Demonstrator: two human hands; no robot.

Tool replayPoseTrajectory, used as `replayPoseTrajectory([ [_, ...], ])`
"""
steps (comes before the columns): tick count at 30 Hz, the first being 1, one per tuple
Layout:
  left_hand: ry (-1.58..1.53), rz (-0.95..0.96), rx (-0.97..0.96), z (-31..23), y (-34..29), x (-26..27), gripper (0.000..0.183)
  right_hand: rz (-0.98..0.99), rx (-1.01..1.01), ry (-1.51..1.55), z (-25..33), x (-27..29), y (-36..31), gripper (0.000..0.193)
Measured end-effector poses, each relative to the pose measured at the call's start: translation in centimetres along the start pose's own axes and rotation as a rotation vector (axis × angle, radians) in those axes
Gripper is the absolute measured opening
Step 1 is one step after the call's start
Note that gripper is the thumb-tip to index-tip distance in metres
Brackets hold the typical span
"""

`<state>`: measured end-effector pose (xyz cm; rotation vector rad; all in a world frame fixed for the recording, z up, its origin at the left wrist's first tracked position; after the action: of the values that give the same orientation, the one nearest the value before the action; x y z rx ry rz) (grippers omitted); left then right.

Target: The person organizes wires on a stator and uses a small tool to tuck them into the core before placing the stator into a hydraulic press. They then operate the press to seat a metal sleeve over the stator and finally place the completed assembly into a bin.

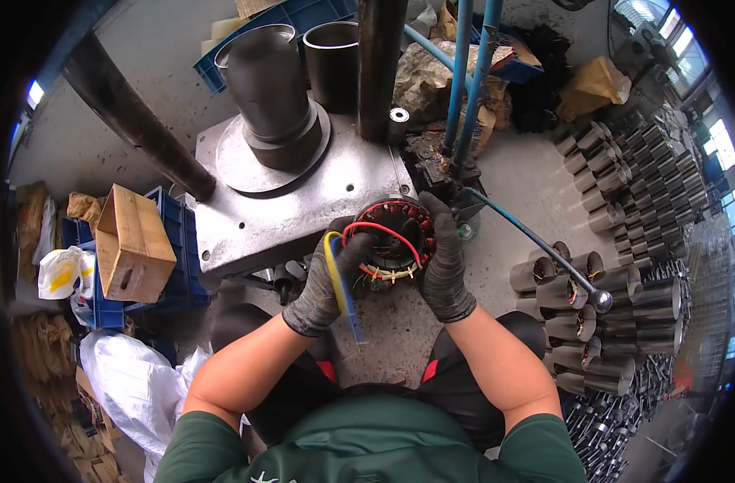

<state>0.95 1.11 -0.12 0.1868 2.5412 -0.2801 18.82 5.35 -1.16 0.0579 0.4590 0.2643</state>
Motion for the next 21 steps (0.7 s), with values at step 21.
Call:
replayPoseTrajectory([
  [21,0.400,-0.238,-0.275,-3.5,-0.3,1.9,0.049,0.143,0.268,-0.955,0.1,-1.8,1.4,0.050],
])
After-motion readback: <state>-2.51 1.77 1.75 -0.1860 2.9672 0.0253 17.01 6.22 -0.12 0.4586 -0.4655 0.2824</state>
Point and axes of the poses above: each hand's wrist, its own y-axis towards the middle knuckle, its own x-axis out of the back of the hand, z = x × y, the point moved 1 cm from there along y, towards the middle knuckle, and after that the axes turned 3 degrees about z, right-handed, at the moved point
